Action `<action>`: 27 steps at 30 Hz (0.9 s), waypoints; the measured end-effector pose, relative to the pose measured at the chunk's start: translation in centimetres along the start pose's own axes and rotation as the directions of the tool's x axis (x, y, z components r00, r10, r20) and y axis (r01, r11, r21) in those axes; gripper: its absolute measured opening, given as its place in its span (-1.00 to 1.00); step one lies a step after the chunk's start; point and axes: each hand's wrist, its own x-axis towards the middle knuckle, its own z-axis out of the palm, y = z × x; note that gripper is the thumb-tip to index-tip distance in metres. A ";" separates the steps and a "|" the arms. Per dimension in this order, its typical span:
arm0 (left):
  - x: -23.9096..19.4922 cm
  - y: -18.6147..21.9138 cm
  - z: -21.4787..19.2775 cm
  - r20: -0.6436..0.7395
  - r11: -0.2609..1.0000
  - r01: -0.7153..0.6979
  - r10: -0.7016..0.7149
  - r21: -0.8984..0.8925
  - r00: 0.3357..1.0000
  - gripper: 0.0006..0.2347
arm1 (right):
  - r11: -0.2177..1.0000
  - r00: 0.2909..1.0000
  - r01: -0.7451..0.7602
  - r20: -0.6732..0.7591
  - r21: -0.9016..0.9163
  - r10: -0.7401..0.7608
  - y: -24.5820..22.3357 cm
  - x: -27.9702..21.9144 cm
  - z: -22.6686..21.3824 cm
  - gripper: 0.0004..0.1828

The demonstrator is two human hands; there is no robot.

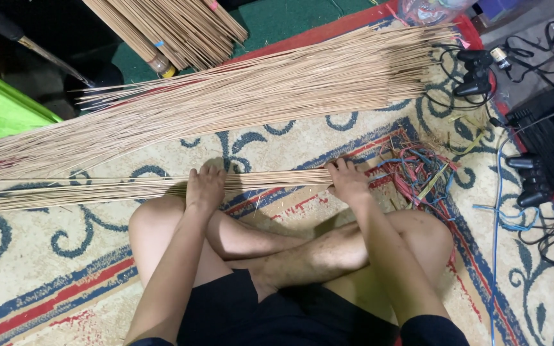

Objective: The person sits cross-legged on a rug and weaves thin bamboo sticks together by hand. They repeatedly interlace a single stick through a bundle of parallel sticks, then align and adjust the bundle to maintain order.

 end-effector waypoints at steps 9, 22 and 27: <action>-2.1 0.8 -4.6 0.009 0.993 -0.057 0.056 0.103 0.998 -0.81 | 0.957 0.997 -0.072 -0.001 -0.280 0.075 0.0 1.6 4.0 -0.45; 2.9 0.7 5.7 -0.109 0.998 -0.039 0.045 0.052 0.993 -0.79 | 0.958 1.000 -0.001 0.025 -0.288 0.009 -1.0 0.6 2.5 -0.32; 2.4 0.8 4.7 -0.098 0.998 -0.034 0.038 0.043 0.994 -0.78 | 0.958 0.999 -0.004 0.030 -0.286 0.013 0.0 2.3 5.0 -0.37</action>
